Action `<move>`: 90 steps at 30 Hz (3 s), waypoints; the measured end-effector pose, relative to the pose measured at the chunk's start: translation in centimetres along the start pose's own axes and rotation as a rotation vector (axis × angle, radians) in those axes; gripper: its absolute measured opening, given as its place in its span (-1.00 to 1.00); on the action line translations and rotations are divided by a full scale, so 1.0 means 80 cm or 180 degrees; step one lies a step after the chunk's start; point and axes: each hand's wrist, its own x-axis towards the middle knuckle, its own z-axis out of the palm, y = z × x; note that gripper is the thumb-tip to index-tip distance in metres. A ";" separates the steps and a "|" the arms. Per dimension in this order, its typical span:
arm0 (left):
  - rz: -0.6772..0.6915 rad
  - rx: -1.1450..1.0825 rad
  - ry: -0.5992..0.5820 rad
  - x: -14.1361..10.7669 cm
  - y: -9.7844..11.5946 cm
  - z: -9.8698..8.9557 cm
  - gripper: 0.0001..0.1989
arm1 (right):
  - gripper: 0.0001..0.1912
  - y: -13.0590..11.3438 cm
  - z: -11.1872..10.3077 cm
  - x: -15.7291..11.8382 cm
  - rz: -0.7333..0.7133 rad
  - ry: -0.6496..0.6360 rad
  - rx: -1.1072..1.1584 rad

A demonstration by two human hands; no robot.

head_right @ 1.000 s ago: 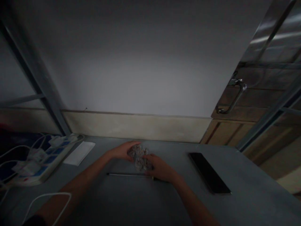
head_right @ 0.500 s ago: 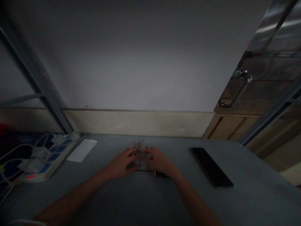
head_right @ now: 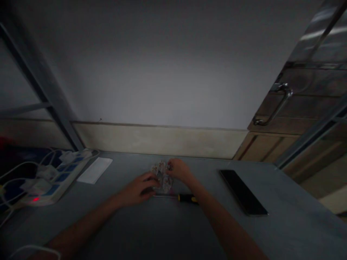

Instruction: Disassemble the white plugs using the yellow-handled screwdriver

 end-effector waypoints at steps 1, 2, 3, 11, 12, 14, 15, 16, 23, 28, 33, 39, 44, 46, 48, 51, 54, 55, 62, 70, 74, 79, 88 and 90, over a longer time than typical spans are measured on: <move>-0.0003 -0.0059 0.0050 -0.001 -0.001 0.000 -0.65 | -0.70 0.004 -0.002 0.002 -0.0080 -0.0066 0.0023; -0.0025 -0.0098 0.0121 -0.001 -0.003 -0.001 -0.65 | -0.70 0.008 -0.006 0.004 -0.0168 -0.0133 0.0053; -0.0064 -0.0111 0.0202 -0.001 -0.005 -0.001 -0.67 | -0.70 0.012 -0.009 0.006 -0.0257 -0.0196 0.0086; -0.0389 0.0122 0.0563 0.000 -0.023 0.006 -0.61 | -0.68 0.019 -0.026 0.044 -0.0724 0.0005 0.0280; -0.0445 0.0173 0.0594 0.001 -0.026 0.007 -0.55 | -0.67 0.016 -0.023 0.051 -0.0772 0.0006 0.0291; -0.0528 0.0275 0.0603 0.001 -0.031 0.009 -0.50 | -0.66 0.009 -0.015 0.063 -0.0856 -0.0049 0.0296; -0.0552 0.0323 0.0583 0.000 -0.034 0.010 -0.50 | -0.66 0.007 -0.011 0.067 -0.0884 -0.0092 0.0292; -0.0570 0.0367 0.0554 0.000 -0.036 0.010 -0.53 | -0.67 0.005 -0.008 0.071 -0.0898 -0.0139 0.0284; -0.0697 0.0613 0.0399 -0.004 -0.043 0.009 -0.60 | -0.70 0.008 -0.003 0.073 -0.0896 -0.0458 0.0199; -0.0769 0.0675 0.0400 -0.006 -0.047 0.010 -0.56 | -0.71 0.003 -0.005 0.058 -0.0963 -0.0530 0.0255; -0.0774 0.0679 0.0415 -0.009 -0.044 0.009 -0.56 | -0.71 0.000 -0.007 0.044 -0.1029 -0.0423 0.0462; -0.0725 0.0580 0.0525 -0.011 -0.035 0.005 -0.57 | -0.69 0.019 -0.026 0.006 -0.0590 0.0265 0.0688; -0.0715 0.0466 0.0595 -0.008 -0.019 0.002 -0.67 | -0.78 0.028 -0.030 -0.051 -0.0358 0.0330 0.0662; -0.0683 0.0435 0.0487 -0.006 -0.013 0.005 -0.68 | -0.83 0.025 -0.022 -0.071 -0.0274 0.0299 0.0609; -0.0672 0.0425 0.0385 -0.005 -0.009 0.011 -0.64 | -0.85 0.019 -0.011 -0.084 -0.0185 0.0239 0.0581; -0.0692 0.0439 0.0298 -0.005 -0.007 0.018 -0.59 | -0.72 0.007 0.006 -0.092 -0.0139 0.0111 0.0637; -0.0736 0.0480 0.0264 -0.004 -0.004 0.021 -0.63 | -0.64 -0.005 0.016 -0.093 -0.0201 0.0023 0.0722; -0.0754 0.0498 0.0263 -0.005 -0.003 0.020 -0.64 | -0.63 -0.007 0.018 -0.093 -0.0217 0.0020 0.0742; -0.0920 0.0593 0.0339 -0.008 0.000 0.002 -0.62 | -0.59 0.021 0.004 -0.119 -0.0164 0.0186 0.0899; -0.1010 0.0294 0.0371 -0.057 -0.001 -0.019 -0.65 | -0.27 0.096 -0.005 -0.178 -0.0027 -0.0114 0.1060; -0.0928 0.0191 0.0329 -0.076 -0.010 -0.023 -0.67 | -0.45 0.110 0.006 -0.176 0.0038 -0.0074 0.1158; -0.0837 -0.0015 0.0094 -0.075 -0.019 -0.031 -0.88 | -0.59 0.112 0.008 -0.171 0.0030 -0.0014 0.1206; -0.0816 -0.0191 -0.0097 -0.072 -0.016 -0.034 -0.88 | -0.61 0.111 0.003 -0.177 0.0045 -0.0130 0.1328; -0.0809 -0.0260 -0.0135 -0.072 -0.011 -0.034 -0.89 | -0.59 0.113 -0.004 -0.183 -0.0001 -0.0164 0.1463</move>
